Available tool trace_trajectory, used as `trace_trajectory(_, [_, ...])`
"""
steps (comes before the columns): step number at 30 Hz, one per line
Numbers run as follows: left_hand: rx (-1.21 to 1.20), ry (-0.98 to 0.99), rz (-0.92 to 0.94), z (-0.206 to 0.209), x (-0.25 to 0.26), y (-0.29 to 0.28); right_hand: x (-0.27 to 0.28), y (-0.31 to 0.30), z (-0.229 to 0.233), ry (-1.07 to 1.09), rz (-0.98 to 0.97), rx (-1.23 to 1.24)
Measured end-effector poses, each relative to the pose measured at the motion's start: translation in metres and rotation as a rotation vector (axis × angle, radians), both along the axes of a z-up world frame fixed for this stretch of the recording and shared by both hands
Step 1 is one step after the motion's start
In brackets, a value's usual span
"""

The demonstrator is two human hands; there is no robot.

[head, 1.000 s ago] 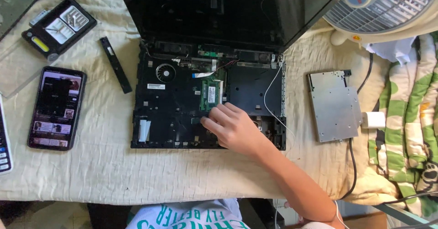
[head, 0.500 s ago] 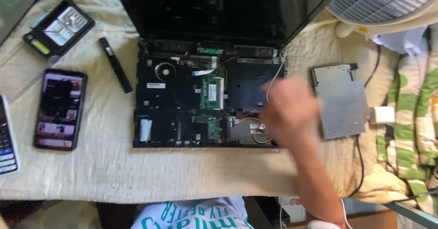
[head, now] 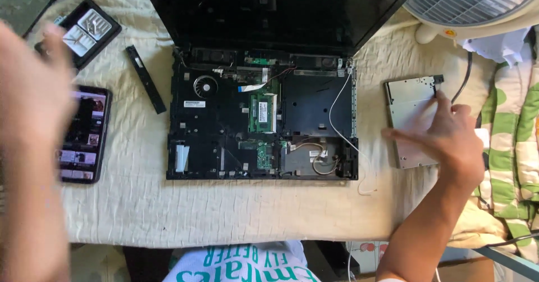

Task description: Disassembling a laptop to remove the battery and keyboard, followed by fitting and testing an optical drive.

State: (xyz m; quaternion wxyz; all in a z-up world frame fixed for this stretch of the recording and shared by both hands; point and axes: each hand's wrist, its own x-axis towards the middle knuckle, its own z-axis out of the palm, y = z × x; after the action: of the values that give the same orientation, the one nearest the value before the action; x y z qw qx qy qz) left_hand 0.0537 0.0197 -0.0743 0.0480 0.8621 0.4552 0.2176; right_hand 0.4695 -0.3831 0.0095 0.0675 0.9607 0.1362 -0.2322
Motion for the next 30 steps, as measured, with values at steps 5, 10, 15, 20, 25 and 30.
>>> trace_trajectory(5, [-0.083, 0.153, -0.086, 0.023, 0.071, -0.138, -0.001, -0.009, -0.010, -0.027, 0.032, 0.022])
trace_trajectory(10, [-0.253, 0.024, -0.521, -0.010, 0.113, -0.176, -0.005, -0.007, -0.016, -0.127, 0.063, -0.033])
trace_trajectory(15, [-0.219, 0.125, -0.583, -0.016, 0.110, -0.174, -0.010, 0.003, -0.003, -0.043, -0.054, -0.022])
trace_trajectory(20, [-0.210, 0.094, -0.571, -0.019, 0.107, -0.173, -0.011, 0.011, 0.000, 0.002, -0.106, 0.096])
trace_trajectory(25, [-0.219, 0.075, -0.572, -0.024, 0.104, -0.173, -0.019, 0.016, 0.004, -0.024, -0.134, 0.091])
trace_trajectory(30, [-0.215, 0.023, -0.584, -0.020, 0.103, -0.173, -0.006, -0.009, -0.010, -0.171, -0.003, 0.142])
